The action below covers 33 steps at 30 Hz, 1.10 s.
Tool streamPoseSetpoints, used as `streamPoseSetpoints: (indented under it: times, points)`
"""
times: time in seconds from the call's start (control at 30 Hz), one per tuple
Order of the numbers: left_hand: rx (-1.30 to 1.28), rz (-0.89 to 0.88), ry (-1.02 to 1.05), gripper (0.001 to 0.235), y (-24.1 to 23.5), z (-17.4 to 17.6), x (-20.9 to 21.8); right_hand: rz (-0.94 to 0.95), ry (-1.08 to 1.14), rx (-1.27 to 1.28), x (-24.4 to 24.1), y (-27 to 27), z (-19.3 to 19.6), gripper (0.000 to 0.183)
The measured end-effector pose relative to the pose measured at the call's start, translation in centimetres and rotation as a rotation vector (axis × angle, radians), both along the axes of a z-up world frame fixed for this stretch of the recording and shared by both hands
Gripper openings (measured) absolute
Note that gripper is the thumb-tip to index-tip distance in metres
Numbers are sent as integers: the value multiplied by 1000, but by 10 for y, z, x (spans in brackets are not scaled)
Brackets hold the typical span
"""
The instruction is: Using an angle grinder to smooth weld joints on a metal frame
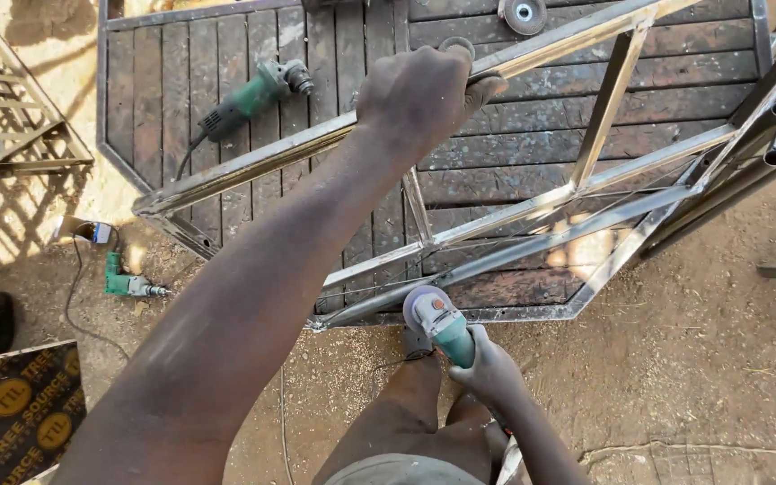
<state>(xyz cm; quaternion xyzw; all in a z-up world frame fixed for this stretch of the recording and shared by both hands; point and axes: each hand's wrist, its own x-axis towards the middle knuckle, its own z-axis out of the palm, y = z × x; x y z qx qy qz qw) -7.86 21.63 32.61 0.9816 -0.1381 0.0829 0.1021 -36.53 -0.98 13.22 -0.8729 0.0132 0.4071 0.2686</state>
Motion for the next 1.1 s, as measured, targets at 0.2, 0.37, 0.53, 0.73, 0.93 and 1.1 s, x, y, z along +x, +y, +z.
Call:
streamPoseSetpoints:
  times: [0.2, 0.37, 0.53, 0.73, 0.93, 1.1]
  points:
    - [41, 14, -35, 65, -5, -3, -1, 77, -33, -64, 8, -4, -4, 63]
    - [9, -21, -74, 64, -6, -3, -4, 30, -11, -43, 11, -3, -3, 59]
    - [14, -16, -57, 66, -11, 1, -8, -4, -14, -75, 12, -1, 7, 55]
    - [-14, -15, -80, 62, -16, 3, -13, 7, -30, -42, 14, -6, 2, 53]
    - [-19, -10, -68, 64, -19, 1, -14, 58, -28, -89, 19, -9, 8, 56]
    - [-7, -20, -84, 63, -22, 4, -17, 70, 17, -106, 22, -12, 7, 57]
